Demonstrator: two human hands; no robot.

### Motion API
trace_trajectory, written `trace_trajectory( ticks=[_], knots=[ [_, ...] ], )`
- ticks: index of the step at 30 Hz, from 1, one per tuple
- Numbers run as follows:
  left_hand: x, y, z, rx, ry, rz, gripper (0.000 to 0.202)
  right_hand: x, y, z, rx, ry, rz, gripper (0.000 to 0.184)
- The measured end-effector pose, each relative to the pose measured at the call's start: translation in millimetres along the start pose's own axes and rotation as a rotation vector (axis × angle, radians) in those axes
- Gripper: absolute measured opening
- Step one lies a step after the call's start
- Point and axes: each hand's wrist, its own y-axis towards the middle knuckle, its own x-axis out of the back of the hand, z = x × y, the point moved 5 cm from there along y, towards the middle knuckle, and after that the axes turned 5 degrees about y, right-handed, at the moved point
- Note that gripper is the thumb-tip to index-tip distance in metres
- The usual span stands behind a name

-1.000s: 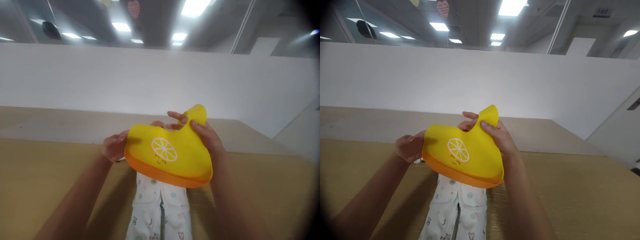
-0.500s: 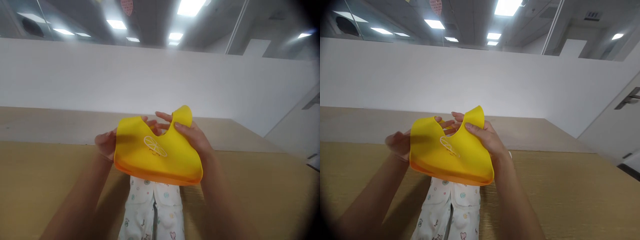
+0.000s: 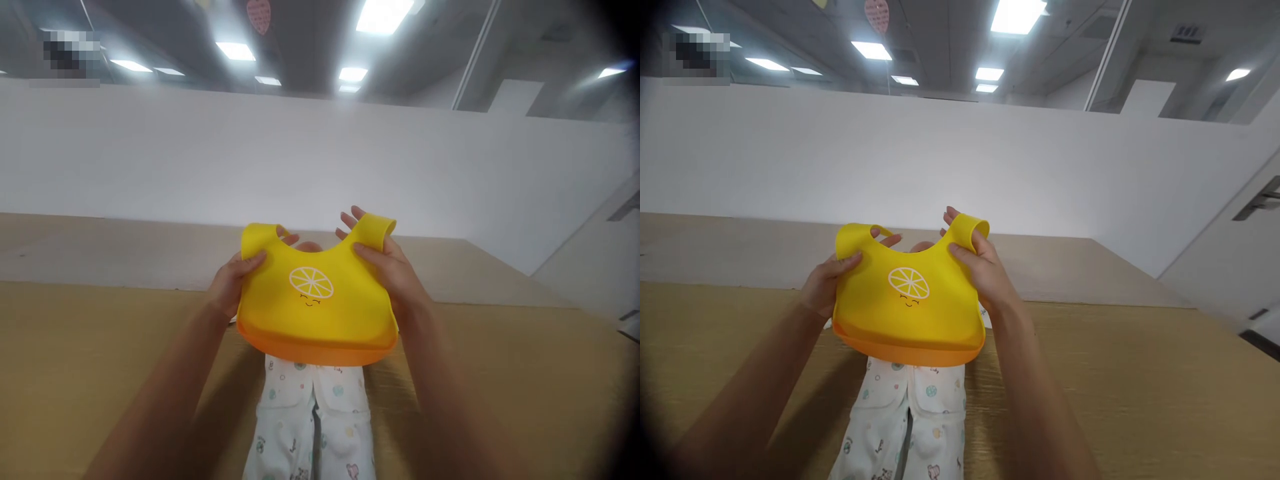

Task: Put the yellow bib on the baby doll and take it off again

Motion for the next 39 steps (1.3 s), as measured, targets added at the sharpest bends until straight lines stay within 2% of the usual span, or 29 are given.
trace_trajectory(
  ticks=[6,11,17,20,23,26,29,31,35,39],
  knots=[
    [12.9,1.9,13.4,0.048,0.059,-0.067,0.051,9.9,6.2,-19.9,-0.035,0.053,-0.003,0.062],
    [16.2,2.6,18.2,0.038,0.111,-0.092,0.055,15.4,6.2,-30.4,-0.103,0.061,-0.046,0.065],
    [18.6,3.3,22.9,0.053,0.098,-0.106,0.061,18.2,8.1,-21.1,-0.12,0.038,-0.085,0.059],
    [16.8,3.1,22.1,0.068,0.067,-0.1,0.062,18.3,6.7,-17.2,-0.179,0.024,-0.074,0.068],
    [14.6,1.5,18.2,0.075,0.098,-0.105,0.061,19.4,5.6,-15.8,-0.17,-0.075,-0.051,0.088],
    [17.0,1.5,19.3,0.107,0.242,-0.142,0.058,27.9,9.8,-19.3,-0.06,-0.336,-0.092,0.094],
    [24.7,5.0,30.1,0.167,0.426,-0.197,0.046,39.9,17.4,-31.8,0.014,-0.561,-0.153,0.091],
    [31.4,8.0,39.8,0.197,0.498,-0.229,0.038,47.4,21.7,-44.5,-0.01,-0.59,-0.178,0.091],
    [46.0,11.4,57.0,0.225,0.482,-0.258,0.03,58.0,24.7,-70.5,-0.15,-0.487,-0.226,0.097],
    [58.1,10.8,68.0,0.282,0.354,-0.274,0.03,60.9,26.4,-86.2,-0.161,-0.364,-0.223,0.101]
  ],
)
